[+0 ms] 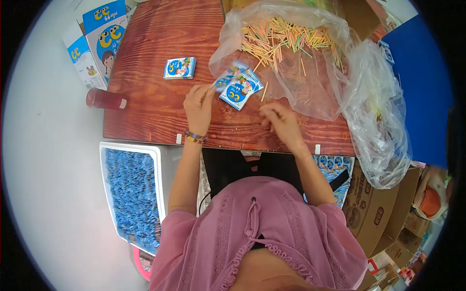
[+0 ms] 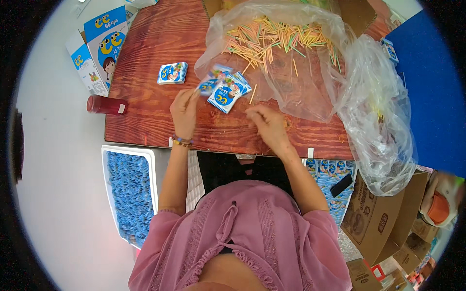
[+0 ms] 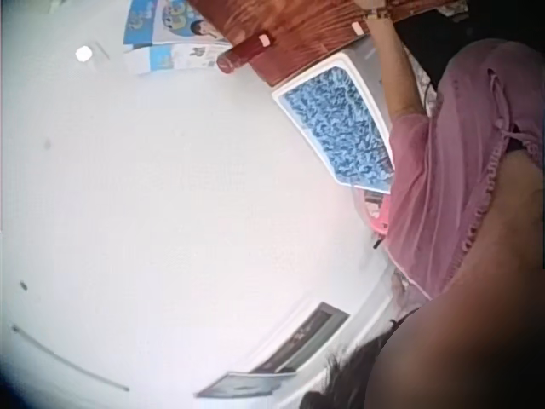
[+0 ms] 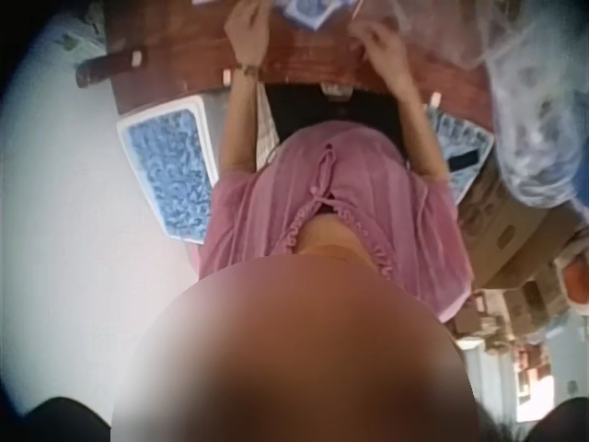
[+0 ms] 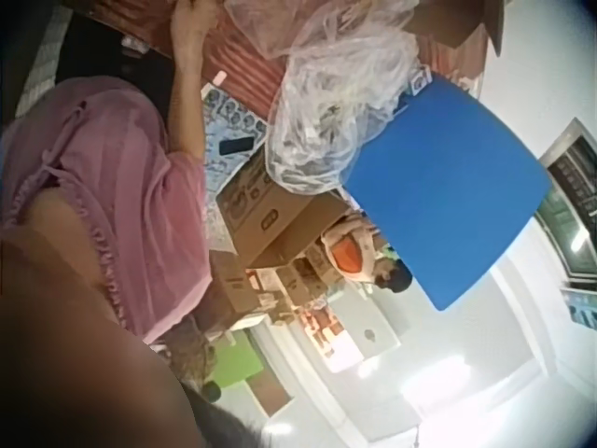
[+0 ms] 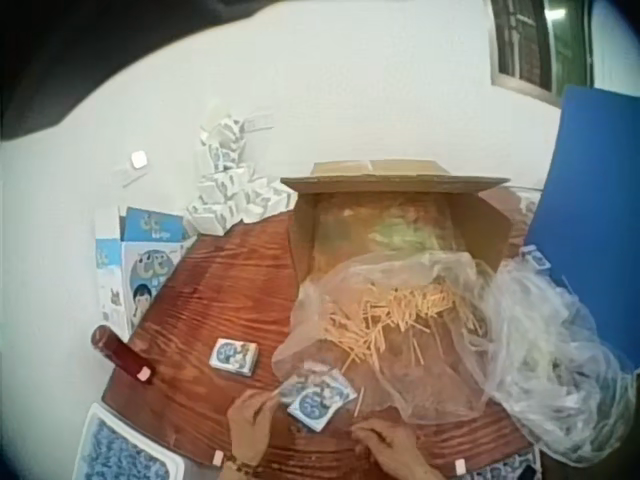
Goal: Bundling small blue toy packets together using rubber bands.
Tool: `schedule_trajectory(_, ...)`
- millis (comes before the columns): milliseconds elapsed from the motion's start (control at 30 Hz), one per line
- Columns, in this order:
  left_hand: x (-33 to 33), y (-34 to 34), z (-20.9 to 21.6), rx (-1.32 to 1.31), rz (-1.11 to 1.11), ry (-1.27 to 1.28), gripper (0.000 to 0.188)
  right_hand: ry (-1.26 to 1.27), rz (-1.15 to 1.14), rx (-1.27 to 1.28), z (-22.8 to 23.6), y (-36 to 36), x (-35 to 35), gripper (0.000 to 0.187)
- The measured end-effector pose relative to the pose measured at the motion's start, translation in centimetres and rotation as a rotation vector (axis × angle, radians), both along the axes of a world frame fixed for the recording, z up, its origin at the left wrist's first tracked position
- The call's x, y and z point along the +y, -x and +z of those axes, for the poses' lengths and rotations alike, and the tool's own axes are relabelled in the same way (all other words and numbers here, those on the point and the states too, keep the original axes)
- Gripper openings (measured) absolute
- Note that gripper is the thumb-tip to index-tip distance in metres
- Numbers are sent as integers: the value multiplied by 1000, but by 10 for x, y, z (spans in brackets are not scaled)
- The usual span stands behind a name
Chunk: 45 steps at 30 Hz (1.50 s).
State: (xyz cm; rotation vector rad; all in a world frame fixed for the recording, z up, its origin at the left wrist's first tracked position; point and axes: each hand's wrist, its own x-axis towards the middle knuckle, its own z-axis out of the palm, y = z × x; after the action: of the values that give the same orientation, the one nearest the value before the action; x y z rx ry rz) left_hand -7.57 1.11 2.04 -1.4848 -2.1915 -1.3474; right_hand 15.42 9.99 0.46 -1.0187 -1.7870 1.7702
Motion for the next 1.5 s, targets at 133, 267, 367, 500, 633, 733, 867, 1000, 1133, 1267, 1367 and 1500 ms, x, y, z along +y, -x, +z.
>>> schedule_trajectory(133, -8, -12, 27, -473, -305, 138, 14, -57, -152, 318, 32, 11, 32, 18)
schedule_trajectory(267, -7, -25, 42, -489, -412, 269, 16, 170, 134, 408, 23, 21, 54, 20)
schedule_trajectory(367, -10, -22, 38, -558, -397, 308, 15, 166, 316, 271, 23, 20, 54, 19)
schedule_trajectory(500, -12, -38, 22, -1037, -305, 37, 13, 73, 246, 278, 23, 23, 44, 20)
schedule_trajectory(633, -4, -61, 19, -1391, -281, -168, 11, 148, 169, 355, 20, 26, 37, 22)
schedule_trajectory(733, -5, -61, 14, -1286, -250, -158, 13, 176, 220, 293, 28, 23, 34, 21)
schedule_trajectory(867, -5, -61, 16, -1327, -270, -170, 16, 212, 232, 350, 22, 26, 39, 20)
schedule_trajectory(1000, -7, -62, 13, -1306, -265, -172, 15, 169, 232, 297, 18, 30, 36, 22)
schedule_trajectory(1133, -9, -64, 11, -1288, -267, -190, 15, 168, 238, 205, 17, 31, 34, 23)
schedule_trajectory(1267, -11, -67, 9, -1317, -236, -235, 15, 160, 244, 220, 13, 32, 33, 22)
schedule_trajectory(1367, -11, -67, 5, -1363, -226, -255, 15, 192, 217, 224, 18, 30, 31, 19)
schedule_trajectory(1500, -12, -66, 1, -1411, -252, -265, 14, 149, 210, 191, 19, 30, 31, 14)
